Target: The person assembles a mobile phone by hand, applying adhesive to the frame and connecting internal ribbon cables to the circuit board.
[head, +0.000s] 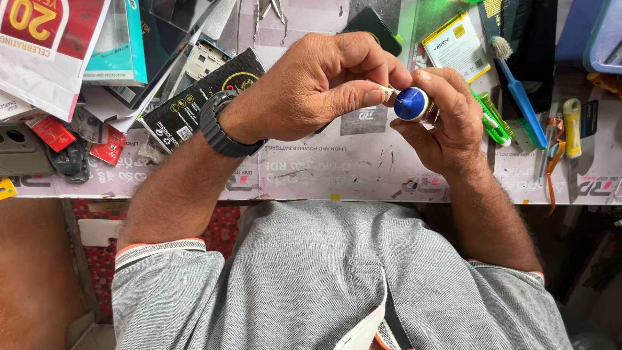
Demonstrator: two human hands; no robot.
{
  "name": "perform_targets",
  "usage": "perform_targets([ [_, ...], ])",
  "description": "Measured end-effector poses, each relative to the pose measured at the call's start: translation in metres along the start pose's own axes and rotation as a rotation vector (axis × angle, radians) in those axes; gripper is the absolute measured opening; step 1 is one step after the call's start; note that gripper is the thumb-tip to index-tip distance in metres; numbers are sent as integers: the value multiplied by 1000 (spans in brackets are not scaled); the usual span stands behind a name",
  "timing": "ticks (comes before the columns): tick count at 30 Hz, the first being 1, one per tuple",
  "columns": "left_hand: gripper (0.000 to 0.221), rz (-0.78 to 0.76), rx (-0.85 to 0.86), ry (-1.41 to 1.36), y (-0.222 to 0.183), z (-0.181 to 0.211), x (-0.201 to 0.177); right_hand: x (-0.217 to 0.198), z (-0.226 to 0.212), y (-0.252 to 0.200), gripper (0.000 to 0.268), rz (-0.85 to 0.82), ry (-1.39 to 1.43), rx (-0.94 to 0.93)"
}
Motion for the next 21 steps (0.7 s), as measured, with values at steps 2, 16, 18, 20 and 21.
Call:
perform_targets([
  [2,10,2,0,3,0,0,0,0,0,2,60,-3,-12,-18],
  [16,9,5,-35,-16,0,1,0,1,0,2,60,-9,-14,-5],
  [18,9,2,-30,-2,0,2,0,1,0,2,60,-11,-10,-4],
  [20,9,2,-26,28,0,2,-1,1,0,2,60,-8,-3,-13],
  [21,9,0,-23,27,0,2,-1,1,0,2,60,-7,-3,-14],
])
Point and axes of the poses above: each hand's wrist, its own y-axis towards the middle knuckle, its own x-axis out of the palm, z = x × y, the point moved 2 cm from there along y, towards the middle knuckle, and after that the axes turned 3 degrees about y, right-handed, at the moved point
